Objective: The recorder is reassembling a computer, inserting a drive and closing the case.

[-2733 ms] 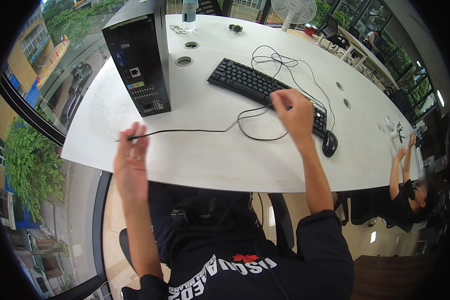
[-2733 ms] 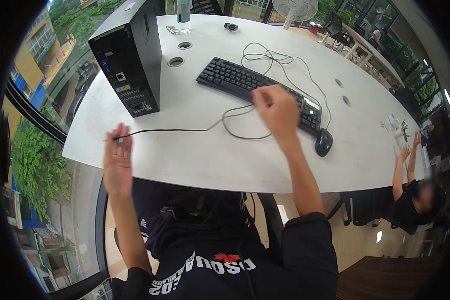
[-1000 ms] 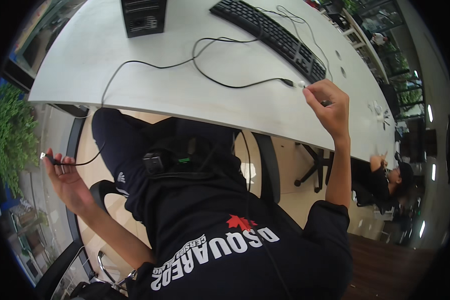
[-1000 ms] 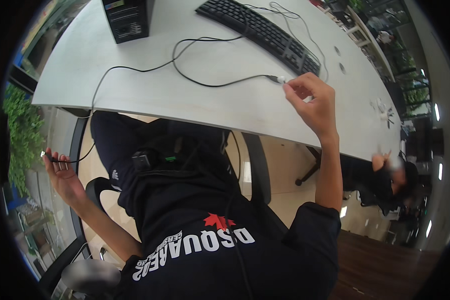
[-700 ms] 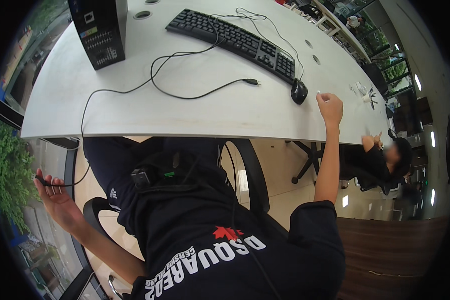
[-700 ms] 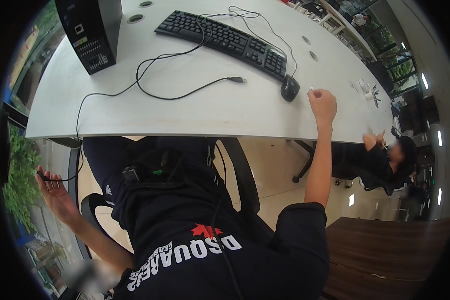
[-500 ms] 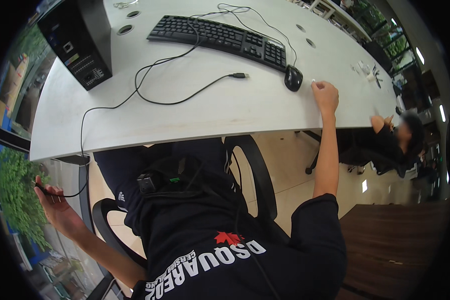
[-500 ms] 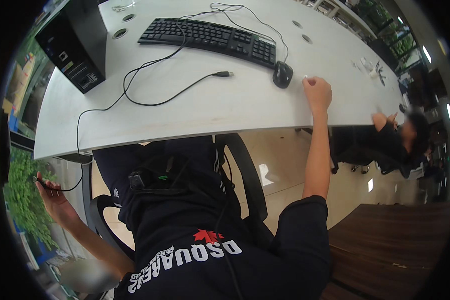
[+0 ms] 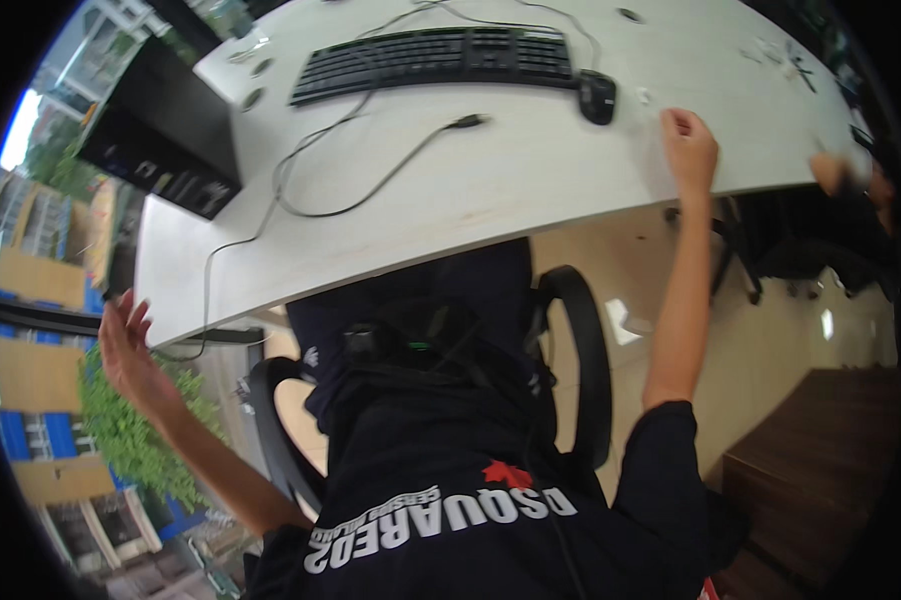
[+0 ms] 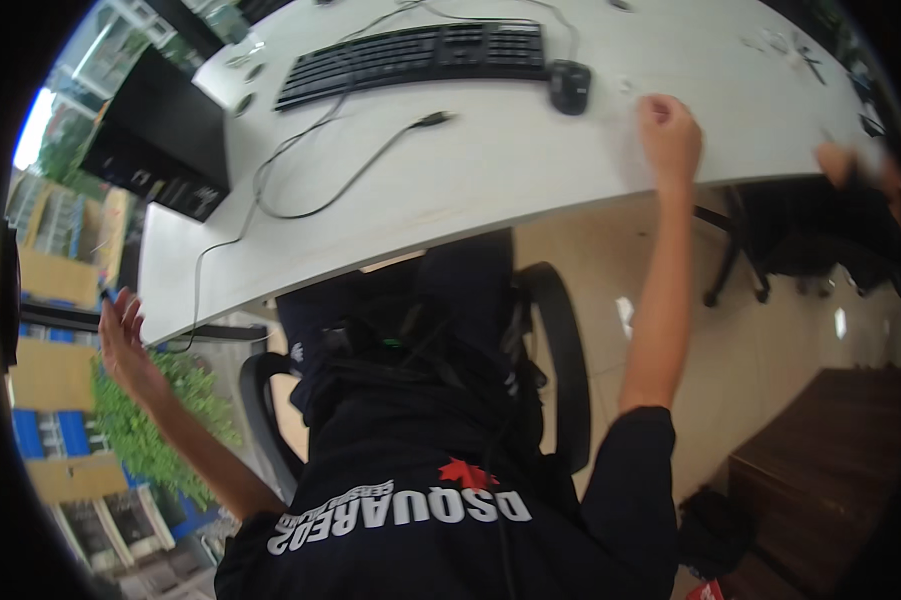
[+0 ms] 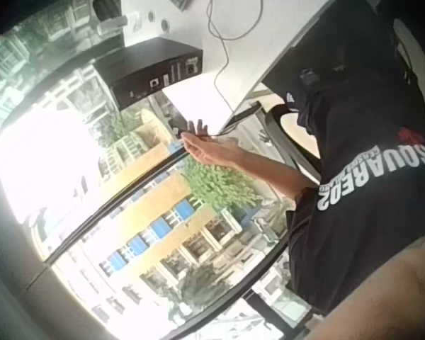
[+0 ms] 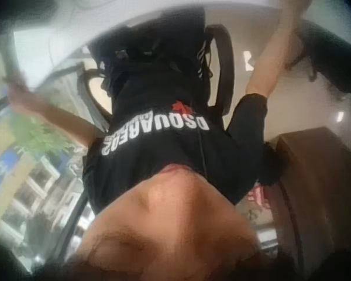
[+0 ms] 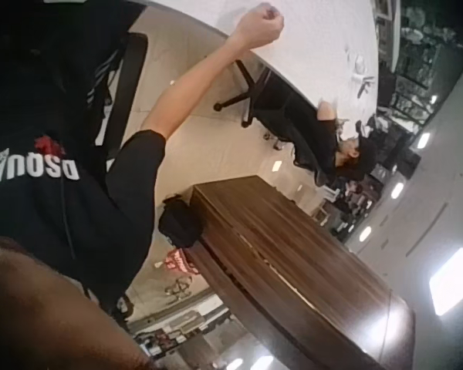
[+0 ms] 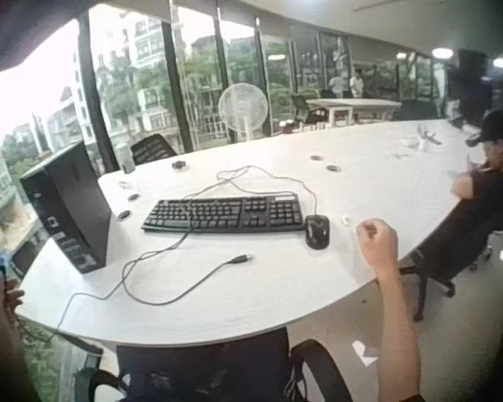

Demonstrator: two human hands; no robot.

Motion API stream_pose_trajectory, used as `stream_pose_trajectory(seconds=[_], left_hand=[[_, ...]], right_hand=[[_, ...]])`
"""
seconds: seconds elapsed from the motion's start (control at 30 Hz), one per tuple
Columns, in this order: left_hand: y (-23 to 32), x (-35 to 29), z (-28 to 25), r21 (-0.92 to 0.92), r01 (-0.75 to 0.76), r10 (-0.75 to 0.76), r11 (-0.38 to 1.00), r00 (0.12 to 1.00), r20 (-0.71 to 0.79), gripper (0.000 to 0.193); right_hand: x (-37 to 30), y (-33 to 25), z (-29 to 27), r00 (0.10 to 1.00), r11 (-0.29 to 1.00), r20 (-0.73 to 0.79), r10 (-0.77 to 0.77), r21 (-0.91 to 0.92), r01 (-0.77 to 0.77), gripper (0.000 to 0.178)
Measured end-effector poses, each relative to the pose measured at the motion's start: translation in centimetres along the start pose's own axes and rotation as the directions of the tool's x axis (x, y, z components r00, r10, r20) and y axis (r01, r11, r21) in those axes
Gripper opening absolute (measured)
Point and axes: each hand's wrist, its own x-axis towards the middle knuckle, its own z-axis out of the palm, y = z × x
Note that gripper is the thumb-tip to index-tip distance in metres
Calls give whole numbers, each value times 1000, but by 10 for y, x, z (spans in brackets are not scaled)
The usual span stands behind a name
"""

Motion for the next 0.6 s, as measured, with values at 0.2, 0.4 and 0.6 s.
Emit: stream_pose_trajectory(seconds=[0.2, 0.4, 0.6], left_hand=[[5, 35, 44, 64, -67, 65, 996, 998, 26, 35], [8, 58, 54, 67, -31, 25, 997, 995, 92, 41], [8, 88, 78, 215, -140, 88, 967, 969, 232, 36]], right_hand=[[-41, 62, -33, 978, 978, 61, -201, -38, 203, 34], [-103, 50, -22, 862, 851, -68, -502, -214, 479, 41], [-105, 44, -6, 859, 867, -150, -489, -194, 459, 45]])
